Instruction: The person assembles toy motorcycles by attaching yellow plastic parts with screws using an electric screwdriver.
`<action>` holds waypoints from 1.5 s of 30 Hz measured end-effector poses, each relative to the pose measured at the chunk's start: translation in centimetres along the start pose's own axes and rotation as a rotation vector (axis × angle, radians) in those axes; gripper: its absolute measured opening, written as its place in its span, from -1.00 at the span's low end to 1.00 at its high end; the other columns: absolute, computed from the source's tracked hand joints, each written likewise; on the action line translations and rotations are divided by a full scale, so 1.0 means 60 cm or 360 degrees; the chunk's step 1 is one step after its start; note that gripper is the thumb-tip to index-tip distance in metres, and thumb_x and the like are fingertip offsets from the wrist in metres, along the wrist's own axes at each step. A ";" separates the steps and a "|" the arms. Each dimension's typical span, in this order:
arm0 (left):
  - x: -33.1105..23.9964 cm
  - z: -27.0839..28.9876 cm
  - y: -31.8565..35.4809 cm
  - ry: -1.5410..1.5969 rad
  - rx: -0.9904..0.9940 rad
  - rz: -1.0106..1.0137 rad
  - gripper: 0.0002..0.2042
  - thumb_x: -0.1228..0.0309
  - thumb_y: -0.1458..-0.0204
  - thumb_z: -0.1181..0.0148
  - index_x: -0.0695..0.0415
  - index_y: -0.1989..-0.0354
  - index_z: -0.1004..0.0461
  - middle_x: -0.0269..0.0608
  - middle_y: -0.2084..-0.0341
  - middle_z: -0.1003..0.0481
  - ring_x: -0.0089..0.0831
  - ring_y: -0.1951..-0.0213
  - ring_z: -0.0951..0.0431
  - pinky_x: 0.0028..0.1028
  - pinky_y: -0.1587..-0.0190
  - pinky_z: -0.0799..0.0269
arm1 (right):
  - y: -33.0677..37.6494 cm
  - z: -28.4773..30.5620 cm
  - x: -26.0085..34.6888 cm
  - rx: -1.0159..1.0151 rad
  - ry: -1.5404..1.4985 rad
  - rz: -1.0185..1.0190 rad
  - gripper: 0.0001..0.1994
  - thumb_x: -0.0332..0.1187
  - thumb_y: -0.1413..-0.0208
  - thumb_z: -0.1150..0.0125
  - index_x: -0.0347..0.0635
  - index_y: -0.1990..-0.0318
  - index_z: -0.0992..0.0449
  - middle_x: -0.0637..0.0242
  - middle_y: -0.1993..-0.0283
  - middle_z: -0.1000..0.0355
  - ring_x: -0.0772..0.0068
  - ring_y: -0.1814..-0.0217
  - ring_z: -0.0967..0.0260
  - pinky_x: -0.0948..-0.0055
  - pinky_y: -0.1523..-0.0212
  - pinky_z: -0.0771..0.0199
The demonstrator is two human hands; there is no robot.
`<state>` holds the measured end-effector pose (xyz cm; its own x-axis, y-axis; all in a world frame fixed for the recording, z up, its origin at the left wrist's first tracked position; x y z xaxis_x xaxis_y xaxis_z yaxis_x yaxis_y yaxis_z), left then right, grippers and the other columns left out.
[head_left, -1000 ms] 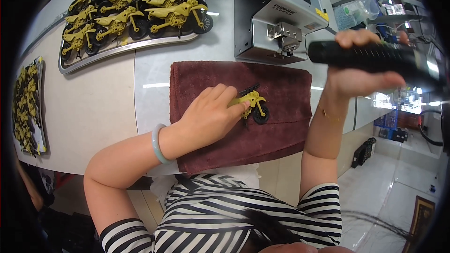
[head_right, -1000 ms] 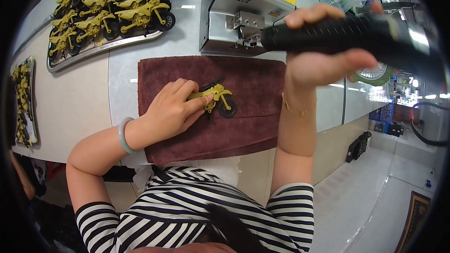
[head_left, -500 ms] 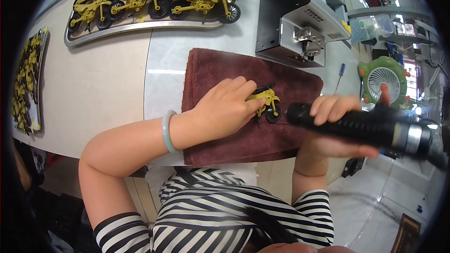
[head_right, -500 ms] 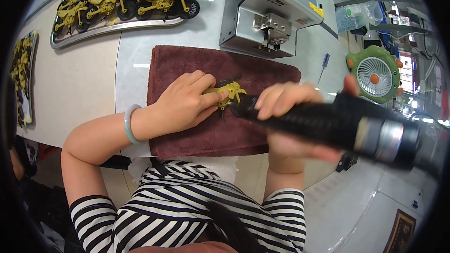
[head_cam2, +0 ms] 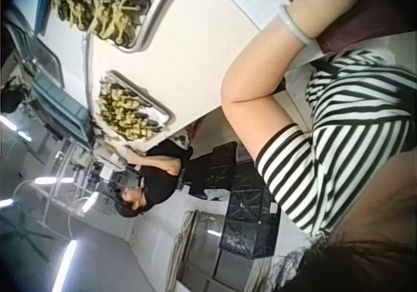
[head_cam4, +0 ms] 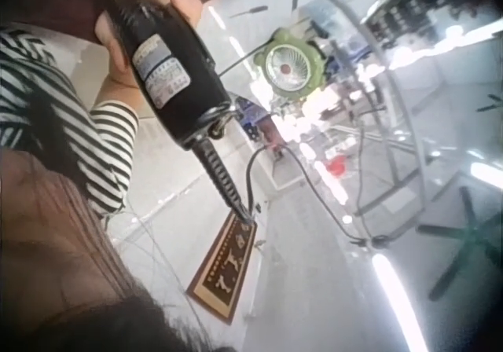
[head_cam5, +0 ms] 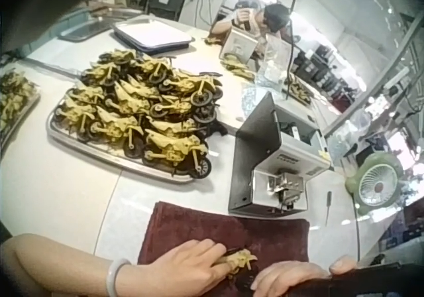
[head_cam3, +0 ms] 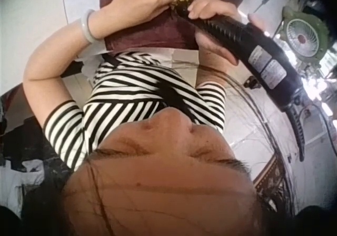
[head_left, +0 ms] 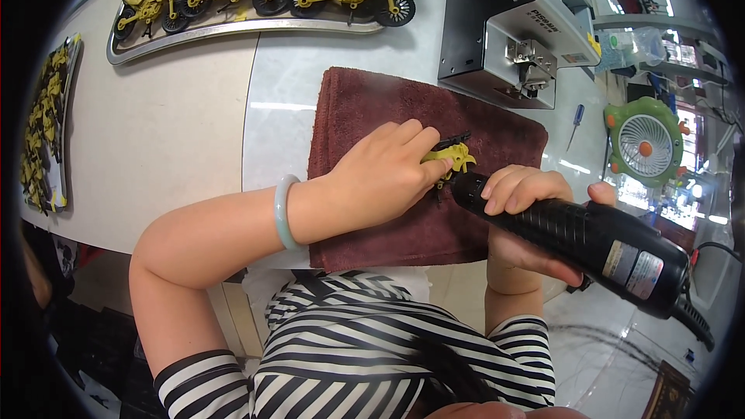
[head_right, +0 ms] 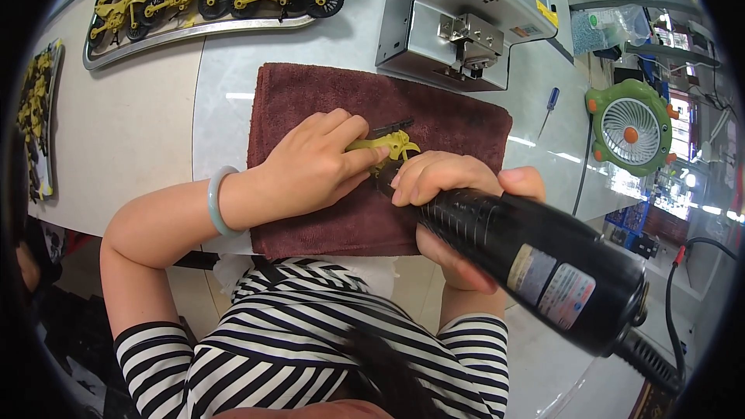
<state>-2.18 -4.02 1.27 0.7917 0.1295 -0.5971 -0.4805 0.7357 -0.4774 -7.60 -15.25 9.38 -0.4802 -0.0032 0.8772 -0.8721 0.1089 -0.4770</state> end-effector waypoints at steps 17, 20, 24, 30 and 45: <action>-0.006 0.003 -0.004 0.0030 0.0111 0.0002 -0.75 0.44 0.23 -0.23 0.12 0.29 -0.52 -0.24 0.44 -0.30 -0.31 0.36 -0.34 -0.39 0.36 -0.28 | -0.102 0.101 0.066 -0.0443 -0.0324 0.0552 -0.14 0.45 0.18 0.16 0.00 -0.14 -0.02 0.22 0.50 -0.31 0.37 0.62 -0.26 0.35 0.54 -0.36; 0.003 0.007 0.000 0.0014 0.0148 0.0043 -0.72 0.43 0.27 -0.26 0.12 0.28 -0.52 -0.23 0.41 -0.31 -0.30 0.34 -0.34 -0.38 0.32 -0.30 | -0.176 0.121 0.029 -0.0589 0.0301 0.0488 -0.18 0.45 0.15 0.22 -0.02 -0.10 -0.09 0.25 0.51 -0.31 0.39 0.59 -0.25 0.40 0.45 -0.34; 0.010 0.017 -0.015 0.0301 0.0352 0.0135 -0.59 0.47 0.38 -0.24 0.11 0.20 -0.51 -0.19 0.35 -0.31 -0.27 0.29 -0.33 -0.39 0.22 -0.32 | -0.183 0.127 0.000 -0.0487 0.0544 0.0348 -0.24 0.42 0.10 0.25 0.06 -0.10 -0.10 0.24 0.52 -0.30 0.36 0.56 -0.26 0.37 0.42 -0.35; 0.027 0.018 -0.014 0.0374 0.0710 0.0198 -0.47 0.53 0.40 -0.20 0.06 0.06 -0.46 -0.17 0.30 -0.30 -0.25 0.25 -0.31 -0.40 0.12 -0.29 | -0.137 0.102 0.007 -0.0371 0.0079 0.0284 -0.19 0.43 0.13 0.20 0.04 -0.14 -0.08 0.28 0.51 -0.27 0.43 0.60 -0.16 0.42 0.48 -0.26; 0.027 0.012 -0.003 0.0344 0.0639 0.0075 -0.49 0.55 0.35 -0.22 0.08 0.06 -0.44 -0.19 0.30 -0.32 -0.24 0.19 -0.31 -0.36 0.11 -0.28 | -0.005 -0.069 0.003 0.0154 0.0126 0.0140 -0.17 0.41 0.18 0.13 0.09 -0.16 0.08 0.22 0.54 -0.24 0.32 0.67 -0.24 0.32 0.57 -0.34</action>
<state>-0.55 -3.46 0.86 0.6553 0.0587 -0.7531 -0.2958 0.9373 -0.1843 -7.01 -11.17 9.90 -0.5496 0.0808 0.8315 -0.8338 0.0089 -0.5519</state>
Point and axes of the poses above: each hand's wrist, its own y-axis away from the middle knuckle, its own z-axis out of the back of the hand, x = y × z, the point moved 5 cm from there along -y, towards the middle knuckle
